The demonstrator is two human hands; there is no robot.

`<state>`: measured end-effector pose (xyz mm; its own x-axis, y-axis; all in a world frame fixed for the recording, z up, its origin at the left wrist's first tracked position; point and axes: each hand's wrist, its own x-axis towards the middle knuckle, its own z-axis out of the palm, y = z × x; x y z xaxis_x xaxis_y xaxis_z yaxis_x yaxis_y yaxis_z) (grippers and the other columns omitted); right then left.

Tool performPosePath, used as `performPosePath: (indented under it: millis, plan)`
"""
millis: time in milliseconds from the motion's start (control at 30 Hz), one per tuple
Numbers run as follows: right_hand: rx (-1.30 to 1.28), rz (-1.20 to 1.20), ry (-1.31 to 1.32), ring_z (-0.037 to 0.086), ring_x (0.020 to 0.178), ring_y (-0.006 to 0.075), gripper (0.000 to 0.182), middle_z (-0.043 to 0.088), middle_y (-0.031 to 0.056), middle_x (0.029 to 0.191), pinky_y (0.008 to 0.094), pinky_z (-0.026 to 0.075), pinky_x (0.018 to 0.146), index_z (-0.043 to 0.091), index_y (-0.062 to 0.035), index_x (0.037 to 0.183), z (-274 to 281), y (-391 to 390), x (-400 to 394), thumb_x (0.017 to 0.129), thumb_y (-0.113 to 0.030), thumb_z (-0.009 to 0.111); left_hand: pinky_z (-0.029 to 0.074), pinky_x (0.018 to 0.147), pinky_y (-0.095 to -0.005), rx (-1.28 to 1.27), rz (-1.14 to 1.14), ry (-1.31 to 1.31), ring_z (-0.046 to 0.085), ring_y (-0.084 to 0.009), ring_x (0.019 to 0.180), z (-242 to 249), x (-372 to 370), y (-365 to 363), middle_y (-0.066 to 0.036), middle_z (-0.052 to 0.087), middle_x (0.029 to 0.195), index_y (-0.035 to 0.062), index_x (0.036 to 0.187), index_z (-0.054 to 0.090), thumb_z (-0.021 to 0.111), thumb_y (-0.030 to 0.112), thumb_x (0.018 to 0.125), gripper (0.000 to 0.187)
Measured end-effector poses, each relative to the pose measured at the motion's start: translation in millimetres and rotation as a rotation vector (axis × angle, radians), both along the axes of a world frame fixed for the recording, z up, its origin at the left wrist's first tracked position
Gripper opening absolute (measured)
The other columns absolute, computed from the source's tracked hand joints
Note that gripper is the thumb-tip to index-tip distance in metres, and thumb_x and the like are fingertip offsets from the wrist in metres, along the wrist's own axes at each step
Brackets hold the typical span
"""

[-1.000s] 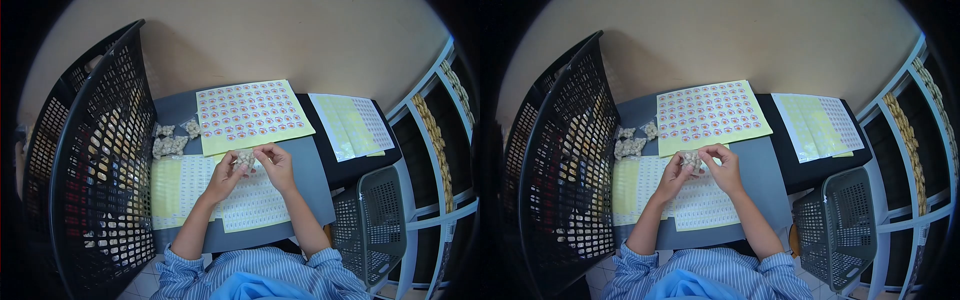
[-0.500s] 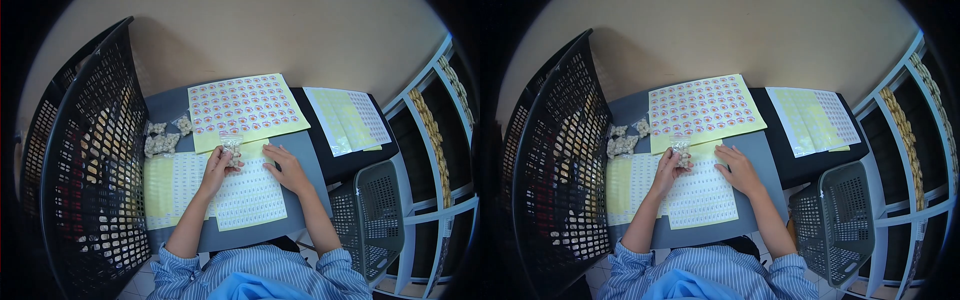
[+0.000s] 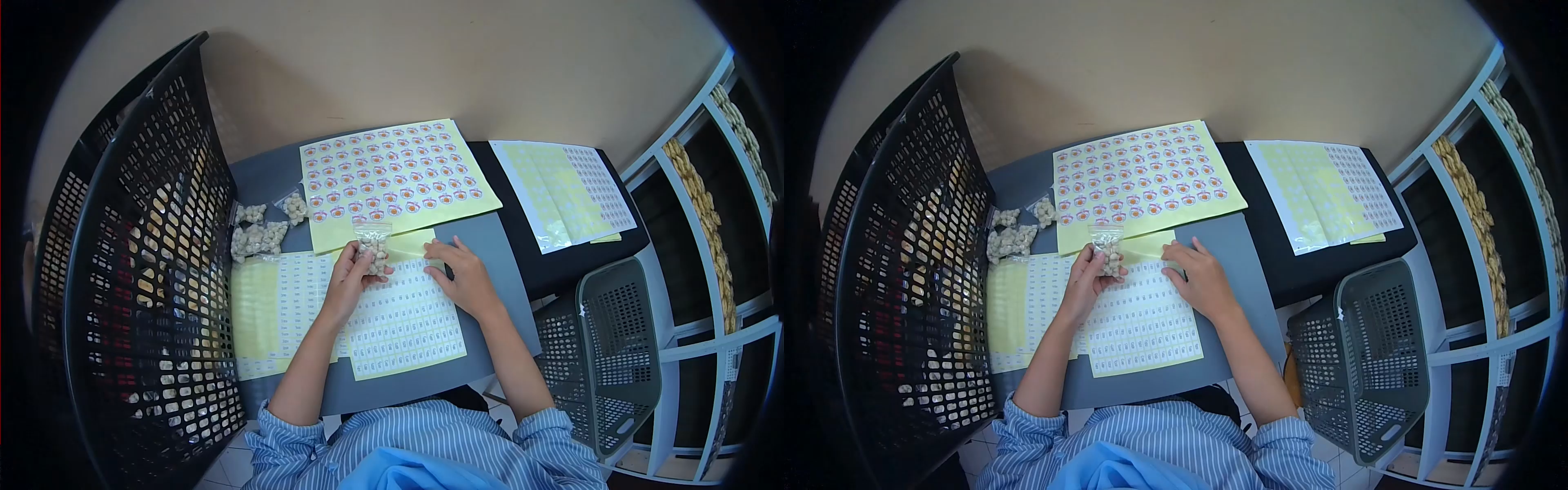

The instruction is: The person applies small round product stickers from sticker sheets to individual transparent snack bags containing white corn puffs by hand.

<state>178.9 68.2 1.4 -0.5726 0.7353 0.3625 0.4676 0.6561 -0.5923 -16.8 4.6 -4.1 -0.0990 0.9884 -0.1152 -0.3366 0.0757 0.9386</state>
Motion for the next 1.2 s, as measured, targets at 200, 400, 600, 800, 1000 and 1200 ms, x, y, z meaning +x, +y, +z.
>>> performPosePath:
  millis: [200,400,600,800,1000,1200]
  plan:
    - [-0.033,-0.033,0.014,0.054,0.102,0.0244,0.022,0.062,0.0080,0.097,0.0450,0.032,0.098,0.059,-0.0055,0.095,-1,0,-1,0.073,-0.007,0.062,0.048,0.070,-0.0249,-0.009,-0.004,0.008,0.059,-0.0144,0.081,3,0,-1,-0.007,0.055,0.097,0.0024,0.116,0.038,0.037,0.024,0.091,0.032]
    - [0.036,-0.025,-0.003,0.055,0.100,0.0232,0.019,0.062,0.0080,0.096,0.0434,0.034,0.096,0.059,-0.0052,0.092,-3,0,-3,0.073,-0.005,0.061,0.048,0.071,-0.0250,-0.002,-0.015,0.007,0.059,-0.0141,0.082,1,0,0,-0.007,0.055,0.098,0.0023,0.117,0.038,0.037,0.023,0.091,0.033]
    - [0.022,-0.029,-0.014,0.055,0.100,0.0227,0.018,0.062,0.0077,0.095,0.0445,0.032,0.097,0.058,-0.0054,0.091,-1,-1,-2,0.073,-0.005,0.061,0.047,0.071,-0.0252,-0.010,-0.014,0.009,0.058,-0.0142,0.082,2,0,-1,-0.008,0.054,0.099,0.0022,0.117,0.037,0.037,0.023,0.091,0.033]
    - [0.000,-0.021,0.005,0.054,0.103,0.0250,0.011,0.061,0.0087,0.098,0.0477,0.030,0.098,0.055,-0.0043,0.083,-2,-1,-1,0.074,-0.003,0.060,0.047,0.068,-0.0243,0.015,0.007,-0.063,0.058,-0.0138,0.082,3,0,0,-0.008,0.053,0.100,0.0008,0.112,0.039,0.039,0.020,0.091,0.029]
    - [-0.198,-0.015,0.270,0.057,0.094,0.0250,0.013,0.061,0.0109,0.096,0.0428,0.032,0.096,0.054,-0.0037,0.085,-3,9,4,0.073,-0.004,0.061,0.046,0.062,-0.0224,0.006,-0.030,0.017,0.059,-0.0129,0.079,3,0,0,-0.007,0.055,0.099,0.0006,0.120,0.040,0.045,0.015,0.087,0.036]
    - [-0.534,0.034,0.650,0.057,0.084,0.0141,0.036,0.058,0.0100,0.090,0.0261,0.046,0.074,0.046,-0.0003,0.109,35,-4,-19,0.076,-0.003,0.059,0.042,0.055,-0.0185,0.058,-0.026,0.181,0.056,-0.0074,0.069,20,1,-8,-0.004,0.055,0.090,0.0047,0.121,0.043,0.055,0.010,0.082,0.042]
